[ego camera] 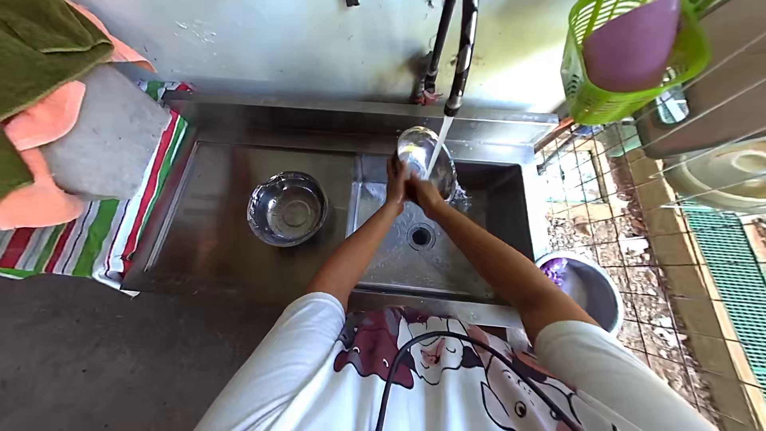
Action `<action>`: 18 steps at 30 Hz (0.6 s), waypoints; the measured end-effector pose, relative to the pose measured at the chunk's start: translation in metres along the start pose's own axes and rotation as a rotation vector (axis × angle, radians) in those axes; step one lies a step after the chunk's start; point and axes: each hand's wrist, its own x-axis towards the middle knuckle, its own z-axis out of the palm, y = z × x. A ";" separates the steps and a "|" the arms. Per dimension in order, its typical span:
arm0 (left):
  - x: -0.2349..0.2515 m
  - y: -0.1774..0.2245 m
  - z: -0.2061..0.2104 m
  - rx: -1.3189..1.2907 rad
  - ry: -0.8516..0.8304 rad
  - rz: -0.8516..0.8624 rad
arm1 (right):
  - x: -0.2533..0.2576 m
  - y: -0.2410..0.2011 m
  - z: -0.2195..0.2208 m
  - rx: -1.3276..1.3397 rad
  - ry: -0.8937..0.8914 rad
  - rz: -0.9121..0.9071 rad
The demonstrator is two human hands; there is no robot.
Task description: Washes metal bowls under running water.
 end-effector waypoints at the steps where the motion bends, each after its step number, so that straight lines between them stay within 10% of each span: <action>1: -0.001 0.001 -0.012 -0.060 0.016 -0.058 | 0.000 0.014 -0.008 -0.295 -0.123 -0.035; 5: -0.026 -0.013 -0.035 -0.146 -0.063 -0.257 | 0.022 0.062 -0.063 -1.152 -0.225 -0.101; 9: -0.050 -0.028 -0.007 -0.240 -0.185 -0.361 | 0.039 0.080 -0.044 -1.019 0.117 -0.310; 13: -0.029 -0.036 -0.023 -0.330 -0.133 -0.207 | -0.003 0.058 -0.015 -0.573 -0.341 -0.306; 15: -0.028 -0.030 -0.042 -0.349 -0.059 -0.224 | -0.011 0.042 -0.042 -0.902 -0.598 -0.187; 18: -0.045 -0.023 -0.034 -0.359 -0.075 -0.307 | 0.012 0.065 -0.085 -1.279 -0.277 -0.236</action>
